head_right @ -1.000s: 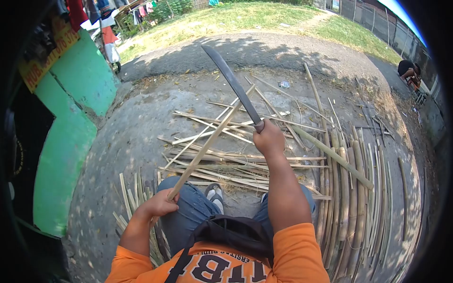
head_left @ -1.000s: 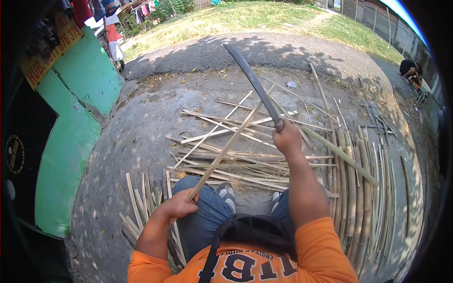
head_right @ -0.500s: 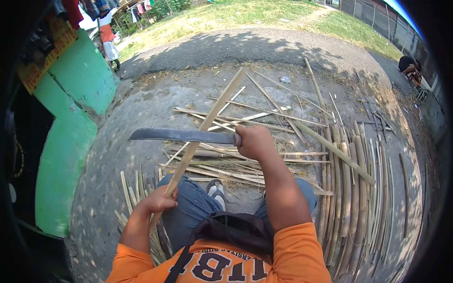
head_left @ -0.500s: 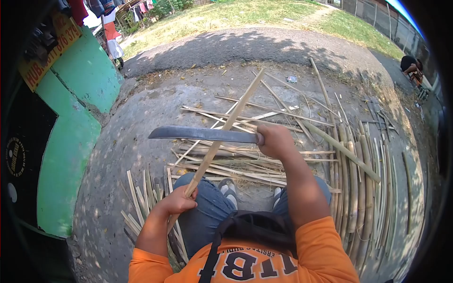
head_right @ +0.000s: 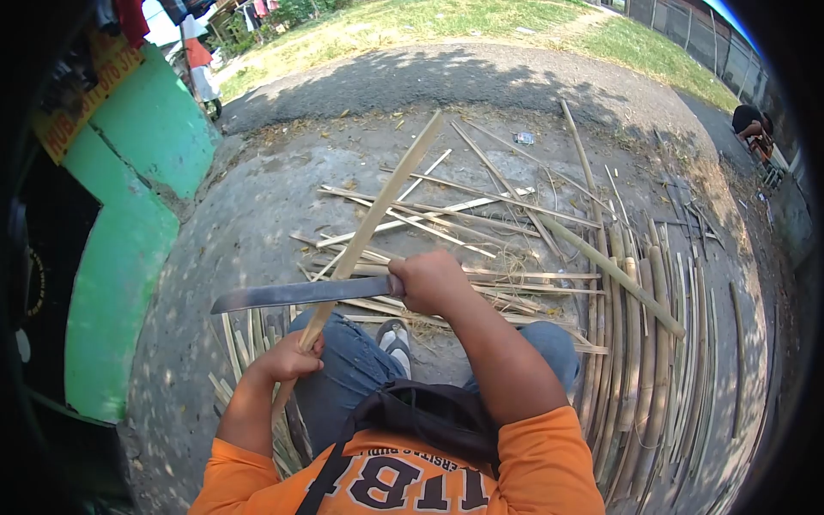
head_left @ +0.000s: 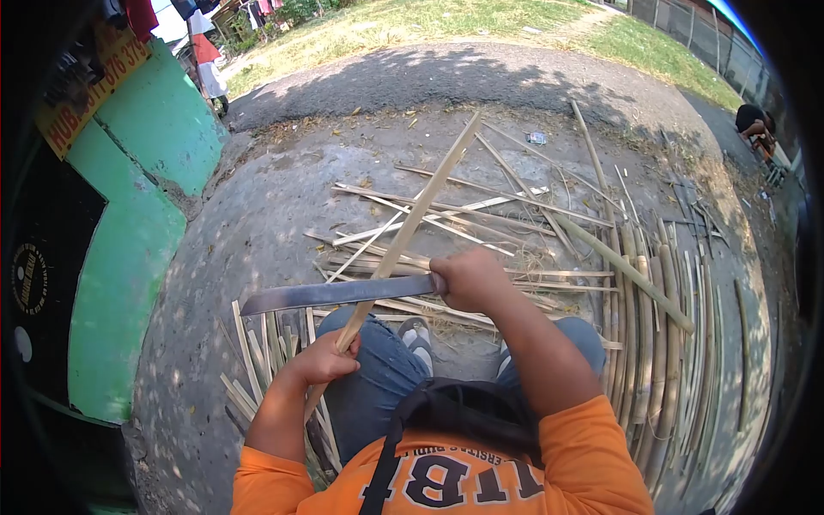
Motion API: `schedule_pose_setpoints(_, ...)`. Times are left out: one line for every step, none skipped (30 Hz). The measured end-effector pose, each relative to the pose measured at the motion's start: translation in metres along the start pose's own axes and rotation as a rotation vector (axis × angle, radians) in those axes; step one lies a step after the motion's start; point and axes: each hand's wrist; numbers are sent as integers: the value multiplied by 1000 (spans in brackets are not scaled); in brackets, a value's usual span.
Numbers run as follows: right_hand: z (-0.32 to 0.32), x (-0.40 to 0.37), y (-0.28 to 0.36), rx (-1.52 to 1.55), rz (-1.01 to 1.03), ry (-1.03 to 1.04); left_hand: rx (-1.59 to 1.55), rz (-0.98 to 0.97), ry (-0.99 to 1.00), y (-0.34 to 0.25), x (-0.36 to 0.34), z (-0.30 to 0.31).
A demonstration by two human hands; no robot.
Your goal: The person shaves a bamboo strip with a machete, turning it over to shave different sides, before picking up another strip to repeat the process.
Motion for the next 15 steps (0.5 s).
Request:
schedule_pose_setpoints(1, 1, 5, -11, -8, 24, 26, -20, -5, 2, 1, 0)
schedule_pose_setpoints(0, 0, 8, -22, -16, 50, 50, -38, -10, 4, 1, 0)
schedule_pose_setpoints(-3, 0, 3, -66, -3, -4, 67, -60, 10, 4, 1, 1)
schedule_pose_setpoints(-6, 1, -1, -69, 13, -15, 84, -83, 29, 2, 2, 3)
schedule_pose_setpoints(-8, 1, -5, -72, 29, -26, 99, -108, 49, 1, 3, 5)
schedule_pose_setpoints(-9, 1, -8, -77, 46, -37, 81, -101, 72, 3, 5, 6)
schedule_pose_setpoints(-11, 2, -11, -74, 51, -54, 63, -94, 95, 6, 7, 8)
schedule_pose_setpoints(-13, 3, -14, -71, 56, -71, 46, -88, 118, 8, 9, 9)
schedule_pose_setpoints(-13, 4, -17, -67, 62, -88, 24, -80, 111, 7, 8, 9)
schedule_pose_setpoints(-11, 5, -22, -66, 38, -110, 2, -71, 104, 5, 6, 8)
schedule_pose_setpoints(-7, 5, -29, -63, 13, -132, -20, -60, 98, 5, 4, 7)
schedule_pose_setpoints(-5, 6, -32, -60, -13, -155, -23, -58, 98, 6, 4, 7)
schedule_pose_setpoints(-5, 7, -34, -80, -34, -136, -26, -57, 98, 7, 5, 8)
schedule_pose_setpoints(-7, 8, -34, -67, -25, -143, -32, -58, 95, 8, 6, 8)
schedule_pose_setpoints(-10, 8, -32, -53, -17, -149, -81, -30, 109, 8, 5, 8)
Point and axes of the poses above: each hand's wrist, its own x-axis towards the middle knuckle, its own z-axis out of the back of the hand, y = z × x, and after that the axes turned 11 degrees about x, right-handed
